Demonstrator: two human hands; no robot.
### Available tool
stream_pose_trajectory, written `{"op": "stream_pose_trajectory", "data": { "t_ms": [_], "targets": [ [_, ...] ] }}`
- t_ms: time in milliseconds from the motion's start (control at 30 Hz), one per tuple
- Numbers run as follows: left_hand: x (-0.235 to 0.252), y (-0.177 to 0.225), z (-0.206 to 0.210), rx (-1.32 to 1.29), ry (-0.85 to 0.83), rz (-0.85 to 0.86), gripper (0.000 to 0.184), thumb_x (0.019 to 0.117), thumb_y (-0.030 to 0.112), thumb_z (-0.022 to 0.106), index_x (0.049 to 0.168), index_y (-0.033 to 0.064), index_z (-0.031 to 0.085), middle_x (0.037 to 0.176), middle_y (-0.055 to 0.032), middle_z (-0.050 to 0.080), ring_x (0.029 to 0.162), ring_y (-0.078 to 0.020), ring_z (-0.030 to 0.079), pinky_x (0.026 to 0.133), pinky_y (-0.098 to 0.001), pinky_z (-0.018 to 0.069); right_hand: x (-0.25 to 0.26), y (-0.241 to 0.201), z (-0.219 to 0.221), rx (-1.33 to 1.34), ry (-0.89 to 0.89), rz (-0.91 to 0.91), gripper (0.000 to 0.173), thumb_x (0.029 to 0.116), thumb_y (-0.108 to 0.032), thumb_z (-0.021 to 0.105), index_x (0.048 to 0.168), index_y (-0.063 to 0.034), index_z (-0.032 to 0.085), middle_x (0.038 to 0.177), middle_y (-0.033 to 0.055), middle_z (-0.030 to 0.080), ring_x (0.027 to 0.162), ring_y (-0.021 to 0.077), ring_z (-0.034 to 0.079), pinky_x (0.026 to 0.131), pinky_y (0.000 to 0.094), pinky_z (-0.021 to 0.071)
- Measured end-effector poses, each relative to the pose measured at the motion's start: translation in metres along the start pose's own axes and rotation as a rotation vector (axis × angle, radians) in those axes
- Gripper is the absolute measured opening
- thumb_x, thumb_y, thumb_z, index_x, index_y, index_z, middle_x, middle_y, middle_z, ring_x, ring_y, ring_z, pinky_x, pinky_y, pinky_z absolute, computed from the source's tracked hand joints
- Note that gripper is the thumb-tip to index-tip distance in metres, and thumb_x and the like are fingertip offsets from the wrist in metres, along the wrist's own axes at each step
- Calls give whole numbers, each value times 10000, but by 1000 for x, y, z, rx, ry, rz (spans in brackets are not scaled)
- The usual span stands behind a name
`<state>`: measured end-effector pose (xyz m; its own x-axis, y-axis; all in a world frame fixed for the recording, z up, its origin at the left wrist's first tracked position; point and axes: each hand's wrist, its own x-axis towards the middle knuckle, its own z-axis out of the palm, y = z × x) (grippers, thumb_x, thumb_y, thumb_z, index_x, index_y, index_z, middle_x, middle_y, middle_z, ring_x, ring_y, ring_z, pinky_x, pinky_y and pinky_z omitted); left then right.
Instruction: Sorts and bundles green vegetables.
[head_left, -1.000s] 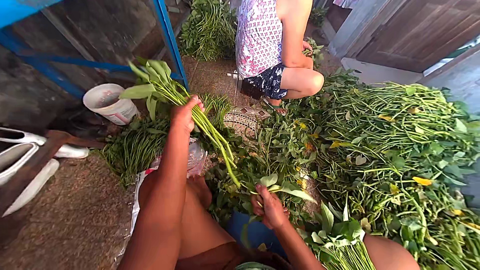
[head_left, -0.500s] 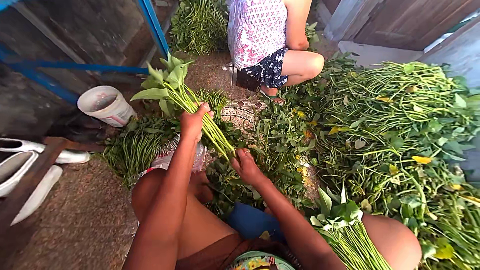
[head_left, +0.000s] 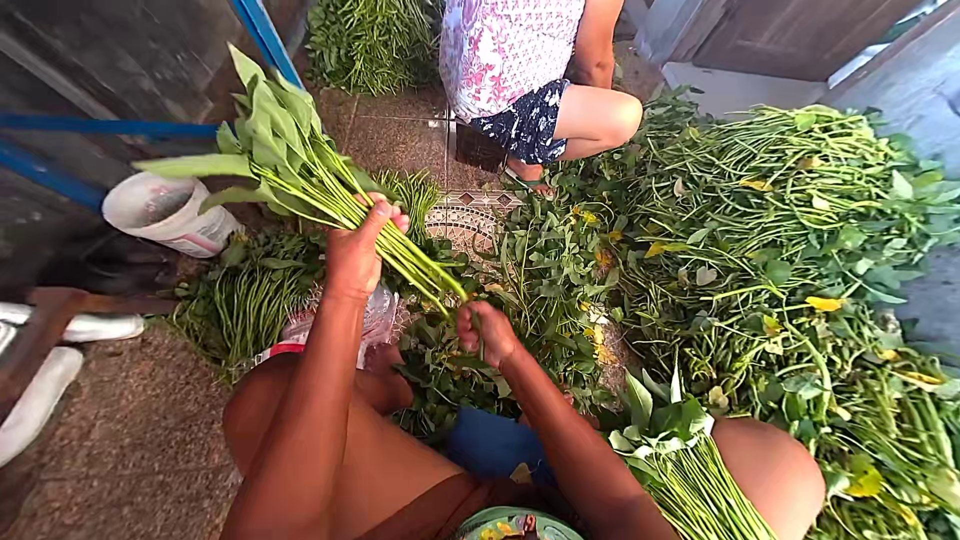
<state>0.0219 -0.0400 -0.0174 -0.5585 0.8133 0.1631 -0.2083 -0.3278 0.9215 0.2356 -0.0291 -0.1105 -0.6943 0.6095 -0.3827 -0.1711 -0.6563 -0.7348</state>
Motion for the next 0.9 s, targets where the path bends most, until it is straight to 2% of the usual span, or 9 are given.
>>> {"op": "stream_pose_trajectory", "data": {
  "t_ms": [133,300,367,433,500,533,567,800,900],
  "targets": [
    [-18,-13,19,-28,-61,80,153,1000,64,623,1134,138,619,1012,1,743,958,-180,735,922,-384,607,30,-45,-2,622,272,-124,484,1087,-259,205,675,-142,432,481,-38,435,352,46,394,348,167,322],
    [-13,-6,27,-71,141,258,150,1002,53,618,1137,111,586,1004,11,727,941,-176,733,936,-400,609,71,-76,-38,402,876,-269,289,1102,-253,331,867,-116,427,616,-16,376,452,97,373,443,254,399],
    [-1,17,16,-76,220,364,140,1008,44,598,1126,116,577,974,12,715,919,-174,726,922,-406,610,88,-63,-87,255,901,-170,289,1103,-230,315,880,-84,429,622,7,393,452,109,392,445,261,415],
    [8,27,8,-68,313,320,118,1030,36,557,1127,102,561,941,5,706,885,-171,732,890,-391,627,94,-46,-126,-207,745,90,298,1089,-190,383,967,19,556,686,98,569,511,161,538,497,290,496],
    [11,27,2,-88,341,128,124,1037,30,543,1142,92,566,916,-5,714,844,-159,734,835,-350,636,92,-39,-146,-732,548,382,441,1106,-299,446,1368,42,545,1220,218,652,1051,284,670,917,436,551],
    [12,28,2,-88,351,10,134,1033,26,550,1149,91,565,921,-10,721,826,-154,738,799,-331,640,92,-33,-152,-951,517,442,512,1097,-319,470,1446,55,487,1396,270,572,1279,354,587,1080,513,461],
    [13,29,3,-82,370,-88,138,1026,17,559,1147,82,571,924,-17,721,808,-155,739,768,-326,643,93,-24,-160,-1091,537,458,533,1079,-295,499,1480,52,444,1453,299,519,1355,401,529,1127,556,416],
    [23,30,-5,-39,335,-233,292,1041,0,507,1317,67,573,856,-18,700,744,-145,725,745,-338,646,86,44,-198,-1190,759,489,569,1041,-203,562,1539,-3,375,1407,292,566,1286,428,591,1058,564,490],
    [25,29,-8,-68,364,-262,259,1042,7,506,1285,48,587,822,-13,673,720,-140,710,750,-352,646,81,45,-194,-1220,733,502,464,1023,-138,571,1462,-8,501,1373,283,598,1282,425,594,1063,572,482]
  ]
}}
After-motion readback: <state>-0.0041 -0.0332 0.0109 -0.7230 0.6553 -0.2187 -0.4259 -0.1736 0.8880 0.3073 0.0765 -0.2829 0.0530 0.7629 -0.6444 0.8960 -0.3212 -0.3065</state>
